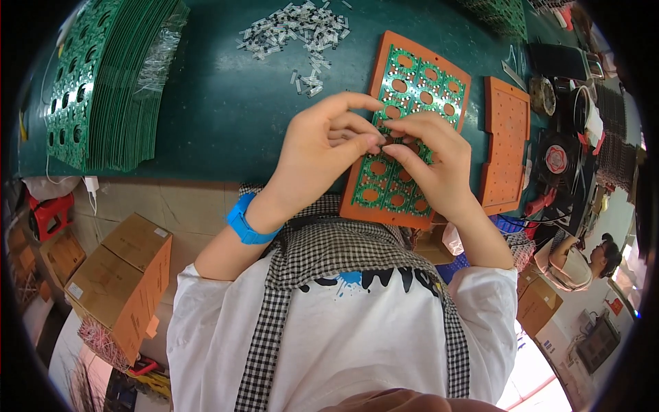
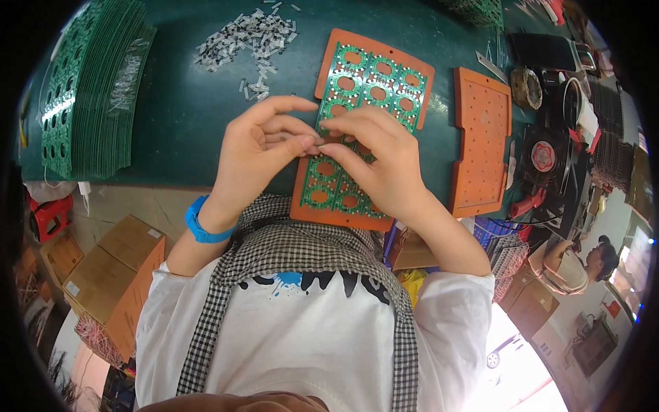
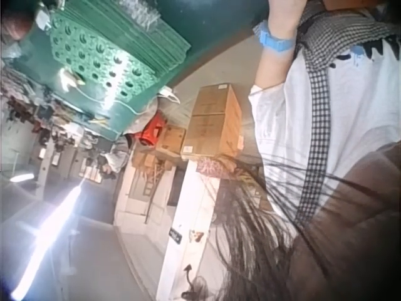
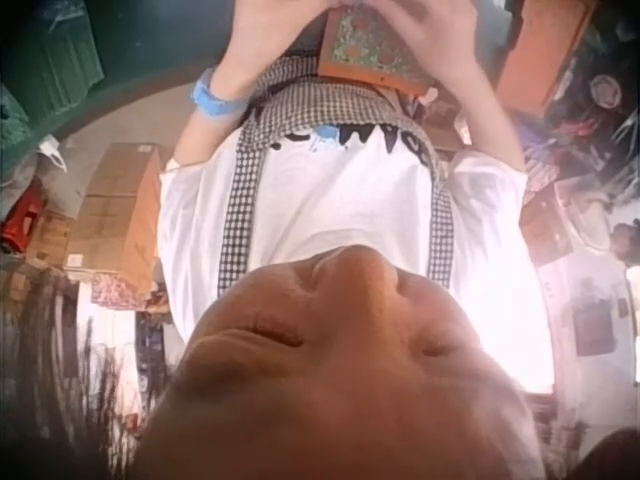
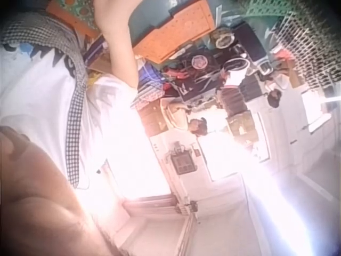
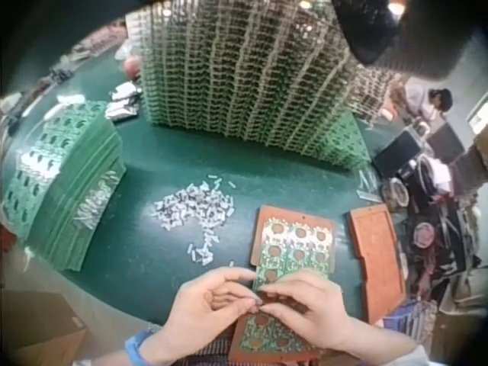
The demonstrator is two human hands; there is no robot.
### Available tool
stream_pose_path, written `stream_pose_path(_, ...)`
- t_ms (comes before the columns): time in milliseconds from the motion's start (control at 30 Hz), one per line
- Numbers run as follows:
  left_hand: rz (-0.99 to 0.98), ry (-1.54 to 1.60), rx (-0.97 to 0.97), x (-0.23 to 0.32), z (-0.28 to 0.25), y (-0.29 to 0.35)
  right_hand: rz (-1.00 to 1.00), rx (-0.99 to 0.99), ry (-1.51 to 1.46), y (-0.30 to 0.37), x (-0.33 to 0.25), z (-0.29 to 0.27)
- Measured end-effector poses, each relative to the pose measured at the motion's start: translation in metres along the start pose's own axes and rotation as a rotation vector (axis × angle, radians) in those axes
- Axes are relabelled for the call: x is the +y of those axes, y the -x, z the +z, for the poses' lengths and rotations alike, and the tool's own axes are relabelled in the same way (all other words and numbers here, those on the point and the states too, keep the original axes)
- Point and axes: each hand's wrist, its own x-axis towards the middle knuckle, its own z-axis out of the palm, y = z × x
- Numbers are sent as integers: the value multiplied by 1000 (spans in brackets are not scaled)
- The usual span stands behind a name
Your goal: The person inserts small electronic components into a circuit board held on a fixture plate by hand. The person then stacks the assembled board onto a pile and places a new circuit board onto the fixture plate.
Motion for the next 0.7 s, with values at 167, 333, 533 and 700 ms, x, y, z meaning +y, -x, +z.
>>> stream_pose_path(167, 50, -386, 57, 6, 1, -4, 115, -52, -108, 1, 1, -5)
stream_pose_path(333, 468, -1327, 369, -6, -11, -27, -10, -145, 98, 11, -5, -2)
stream_pose_path(533, 505, -1387, 356, -11, -11, -32, -12, -171, 117, 10, -3, 0)
stream_pose_path(700, 568, -1367, 312, -15, -13, -31, -20, -164, 145, 11, -2, 4)
